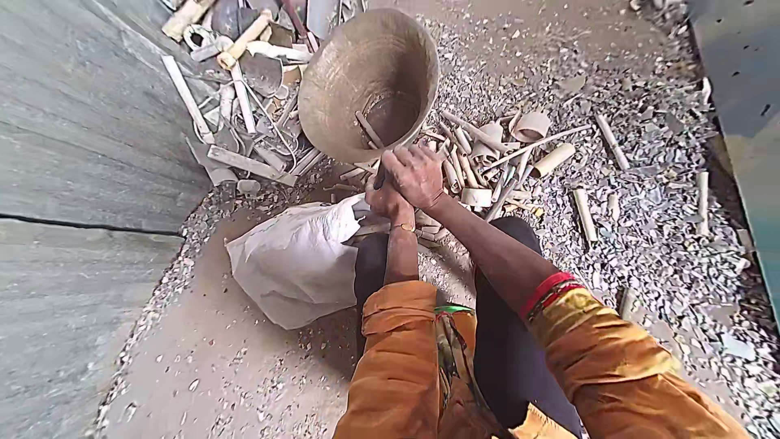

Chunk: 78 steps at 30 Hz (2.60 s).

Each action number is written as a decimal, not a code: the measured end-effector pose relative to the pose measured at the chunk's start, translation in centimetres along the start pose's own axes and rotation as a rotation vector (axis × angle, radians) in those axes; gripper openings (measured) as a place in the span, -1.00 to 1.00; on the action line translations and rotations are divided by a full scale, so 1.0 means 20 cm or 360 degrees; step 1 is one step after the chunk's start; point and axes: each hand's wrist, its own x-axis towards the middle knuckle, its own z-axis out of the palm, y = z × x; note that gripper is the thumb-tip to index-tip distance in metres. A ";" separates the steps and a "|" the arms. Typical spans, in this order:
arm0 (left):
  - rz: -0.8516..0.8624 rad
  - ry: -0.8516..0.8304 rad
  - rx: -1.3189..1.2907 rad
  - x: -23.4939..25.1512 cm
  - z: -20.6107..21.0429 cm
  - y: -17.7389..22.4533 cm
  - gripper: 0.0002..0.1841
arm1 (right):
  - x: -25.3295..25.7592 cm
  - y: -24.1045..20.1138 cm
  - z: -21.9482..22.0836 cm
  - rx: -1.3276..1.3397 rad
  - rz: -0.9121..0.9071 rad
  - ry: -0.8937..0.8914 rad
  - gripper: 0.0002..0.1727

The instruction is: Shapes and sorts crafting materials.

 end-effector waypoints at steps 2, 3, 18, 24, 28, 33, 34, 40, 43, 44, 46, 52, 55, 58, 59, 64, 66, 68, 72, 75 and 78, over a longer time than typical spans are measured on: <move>-0.0060 -0.0061 -0.0057 -0.03 0.05 -0.02 -0.74 | 0.00 0.06 0.00 0.0005 -0.0086 -0.0033 -0.89; -0.0057 -0.0102 -0.0123 -0.04 0.08 -0.03 -0.75 | 0.00 0.09 -0.02 -0.0002 -0.0090 -0.0026 -0.89; 0.1434 -0.1802 -0.1071 0.10 -0.50 0.48 -0.88 | -0.11 -0.27 -0.91 0.1374 0.0326 0.0031 -0.69; 0.1362 -0.2025 -0.1253 0.03 -0.59 0.51 -0.94 | -0.06 -0.44 -0.99 0.1749 0.0779 -0.0085 -0.33; 0.1517 -0.1993 -0.0806 0.14 -0.62 0.50 -0.65 | 0.02 -0.44 -1.01 0.2173 0.1304 -0.0467 -0.14; 0.1486 -0.1826 -0.0381 0.15 -0.65 0.44 -0.79 | 0.07 -0.34 -0.96 0.2331 0.2047 -0.0937 -0.63; 0.1434 -0.1920 -0.0425 0.15 -0.66 0.44 -0.84 | 0.06 -0.32 -0.93 0.2113 0.1905 -0.0977 -0.77; 0.1317 -0.2252 0.0030 0.17 -0.74 0.43 -0.40 | 0.10 -0.28 -0.96 0.0450 0.0660 -0.1397 -0.45; 0.1259 -0.1876 0.0851 0.01 -0.72 0.39 -0.45 | 0.19 -0.31 -0.99 0.0234 0.0555 -0.1652 -0.39; 0.1309 -0.1699 0.0915 -0.03 -0.70 0.36 -0.37 | 0.18 -0.29 -1.00 0.0249 0.0520 -0.1586 -0.44; 0.1580 -0.1323 0.0638 -0.08 -0.69 0.26 -0.35 | 0.11 -0.27 -0.99 0.0332 0.0423 -0.1286 -0.52; 0.1055 -0.1487 -0.0387 -0.13 -0.63 0.15 -0.55 | 0.03 -0.24 -0.96 0.0516 0.0251 -0.0835 -0.64; 0.0670 -0.1653 -0.0763 -0.18 -0.61 0.16 -0.60 | 0.00 -0.25 -0.93 0.0691 0.0431 -0.0771 -0.60; 0.0463 -0.1757 -0.0984 -0.19 -0.60 0.16 -0.64 | -0.04 -0.26 -0.89 0.0842 0.0588 -0.0621 -0.59; 0.0416 -0.1772 -0.1028 -0.19 -0.59 0.17 -0.65 | -0.05 -0.27 -0.87 0.0895 0.0633 -0.0570 -0.60; 0.0064 -0.1693 -0.1130 -0.24 -0.57 0.18 -0.58 | -0.06 -0.31 -0.81 0.1119 0.0824 -0.0335 -0.65; -0.0069 -0.1617 -0.1131 -0.26 -0.57 0.17 -0.53 | -0.06 -0.33 -0.79 0.1157 0.0922 -0.0297 -0.64; -0.0188 -0.1508 -0.1139 -0.28 -0.56 0.15 -0.51 | -0.07 -0.33 -0.77 0.1260 0.1041 -0.0300 -0.56; -0.0399 -0.1276 -0.1170 -0.33 -0.56 0.11 -0.59 | -0.07 -0.36 -0.72 0.1332 0.1328 -0.0328 -0.23; -0.0559 -0.1200 -0.1221 -0.37 -0.57 0.13 -0.58 | -0.10 -0.43 -0.69 0.1398 0.1462 -0.0165 -0.23; -0.0549 -0.1140 -0.1147 -0.39 -0.59 0.12 -0.60 | -0.13 -0.52 -0.64 0.1375 0.1583 0.0053 -0.30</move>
